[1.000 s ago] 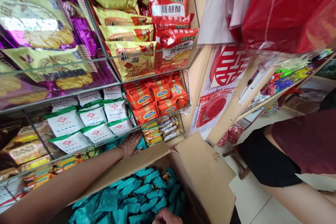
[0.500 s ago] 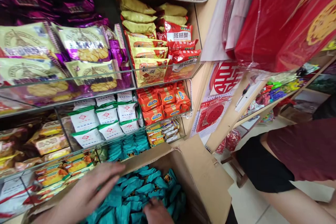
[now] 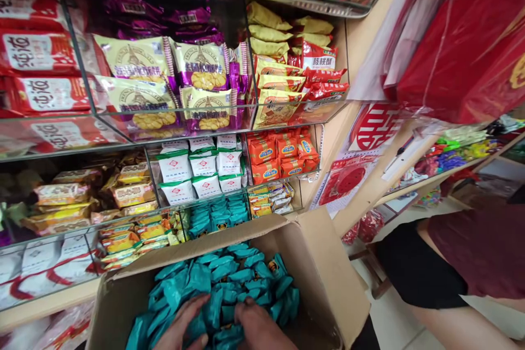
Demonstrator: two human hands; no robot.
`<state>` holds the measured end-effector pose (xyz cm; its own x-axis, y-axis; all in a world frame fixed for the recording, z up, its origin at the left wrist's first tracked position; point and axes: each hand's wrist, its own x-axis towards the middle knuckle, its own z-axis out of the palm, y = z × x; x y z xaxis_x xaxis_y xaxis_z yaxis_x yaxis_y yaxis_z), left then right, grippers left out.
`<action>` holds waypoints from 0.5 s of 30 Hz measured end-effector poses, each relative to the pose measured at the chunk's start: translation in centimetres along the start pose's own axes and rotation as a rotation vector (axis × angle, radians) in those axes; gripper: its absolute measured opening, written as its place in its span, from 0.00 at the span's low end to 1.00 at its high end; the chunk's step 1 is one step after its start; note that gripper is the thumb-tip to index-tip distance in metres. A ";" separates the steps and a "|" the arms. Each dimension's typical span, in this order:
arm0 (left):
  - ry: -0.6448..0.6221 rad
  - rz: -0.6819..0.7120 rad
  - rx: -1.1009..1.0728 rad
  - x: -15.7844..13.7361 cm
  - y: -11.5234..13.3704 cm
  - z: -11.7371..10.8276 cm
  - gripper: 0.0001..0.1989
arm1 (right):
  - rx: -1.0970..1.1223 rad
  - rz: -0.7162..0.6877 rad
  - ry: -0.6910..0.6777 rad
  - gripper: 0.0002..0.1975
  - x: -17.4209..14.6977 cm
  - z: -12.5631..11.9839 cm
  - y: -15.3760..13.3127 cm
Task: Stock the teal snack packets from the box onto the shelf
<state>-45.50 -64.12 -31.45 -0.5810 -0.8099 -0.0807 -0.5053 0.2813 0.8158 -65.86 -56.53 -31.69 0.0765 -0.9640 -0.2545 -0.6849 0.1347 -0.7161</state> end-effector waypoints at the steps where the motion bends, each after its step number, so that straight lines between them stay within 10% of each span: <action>1: -0.010 -0.046 -0.009 0.3 0.6 -0.1 0.24 | 0.033 0.029 0.041 0.23 -0.1 -0.1 0.1; 7: 0.054 -0.153 -0.144 1.8 3.9 -0.3 0.19 | 0.206 0.223 0.232 0.12 0.5 -1.9 -0.1; 15: -0.018 -0.117 -0.349 3.0 8.1 0.6 0.19 | 0.905 0.110 0.349 0.09 -0.5 -3.2 -4.2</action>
<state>-51.71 -63.95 -25.37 -0.5451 -0.8160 -0.1924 -0.3230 -0.0074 0.9464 -65.35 -57.33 -26.45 -0.2738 -0.9294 -0.2475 0.1512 0.2125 -0.9654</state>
